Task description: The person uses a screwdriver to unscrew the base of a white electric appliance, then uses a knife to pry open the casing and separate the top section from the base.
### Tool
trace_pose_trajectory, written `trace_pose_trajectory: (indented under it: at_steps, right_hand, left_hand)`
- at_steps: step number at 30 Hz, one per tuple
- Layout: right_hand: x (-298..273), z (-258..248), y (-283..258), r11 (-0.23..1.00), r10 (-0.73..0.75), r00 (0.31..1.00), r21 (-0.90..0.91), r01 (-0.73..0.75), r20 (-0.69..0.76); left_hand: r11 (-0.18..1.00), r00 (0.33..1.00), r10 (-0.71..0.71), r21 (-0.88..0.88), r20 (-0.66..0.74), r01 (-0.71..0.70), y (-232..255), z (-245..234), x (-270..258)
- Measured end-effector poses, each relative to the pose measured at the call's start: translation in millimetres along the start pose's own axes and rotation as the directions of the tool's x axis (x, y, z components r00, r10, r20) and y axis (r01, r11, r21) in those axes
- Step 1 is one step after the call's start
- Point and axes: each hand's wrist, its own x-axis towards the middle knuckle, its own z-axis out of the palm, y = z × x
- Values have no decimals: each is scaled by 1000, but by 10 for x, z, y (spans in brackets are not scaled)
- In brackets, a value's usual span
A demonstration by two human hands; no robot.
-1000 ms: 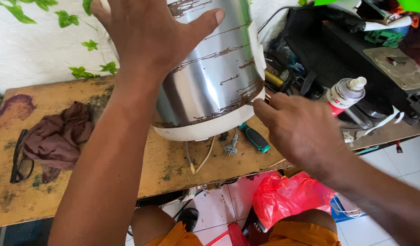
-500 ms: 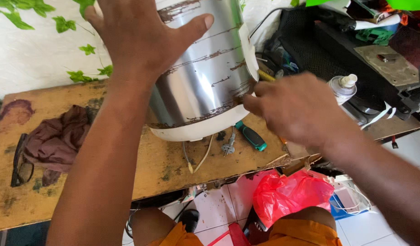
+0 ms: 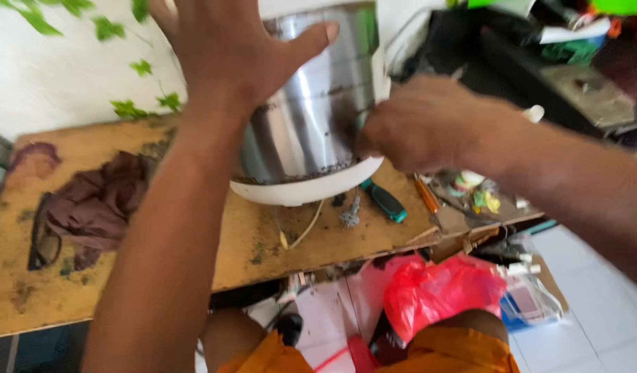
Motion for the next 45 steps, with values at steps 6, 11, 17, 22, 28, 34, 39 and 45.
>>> trace_pose_trajectory:
  at_steps: [6, 11, 17, 22, 28, 34, 39, 45]
  right_hand:
    - [266, 1242, -11, 970, -57, 648, 112, 216, -759]
    - [473, 1702, -149, 921, 44, 445, 209, 328, -895]
    - [728, 1883, -13, 893, 128, 309, 245, 377, -943]
    - [788, 1946, -134, 915, 240, 357, 333, 226, -902]
    - [790, 1953, -346, 814, 488, 350, 562, 149, -800]
    - [543, 1313, 206, 958, -16, 704, 191, 215, -710]
    - [537, 910, 404, 945, -161, 855, 172, 277, -493]
    - [409, 629, 331, 972, -150, 931, 121, 200, -334]
  left_hand:
    - [998, 997, -43, -38, 62, 45, -96, 29, -28]
    - [999, 1000, -12, -42, 11, 12, -324, 133, -95]
    - [981, 1000, 6, -193, -15, -8, -518, 51, -120]
    - [947, 994, 50, -311, -93, -77, -503, -74, -94]
    - [940, 986, 93, -314, -140, -134, -492, -73, -66]
    - [940, 984, 106, -307, -143, -146, -548, -84, -62]
    - [927, 991, 65, -361, -116, -103, -532, -106, -65]
    - [946, 976, 128, -275, -174, -173, -508, -83, -7]
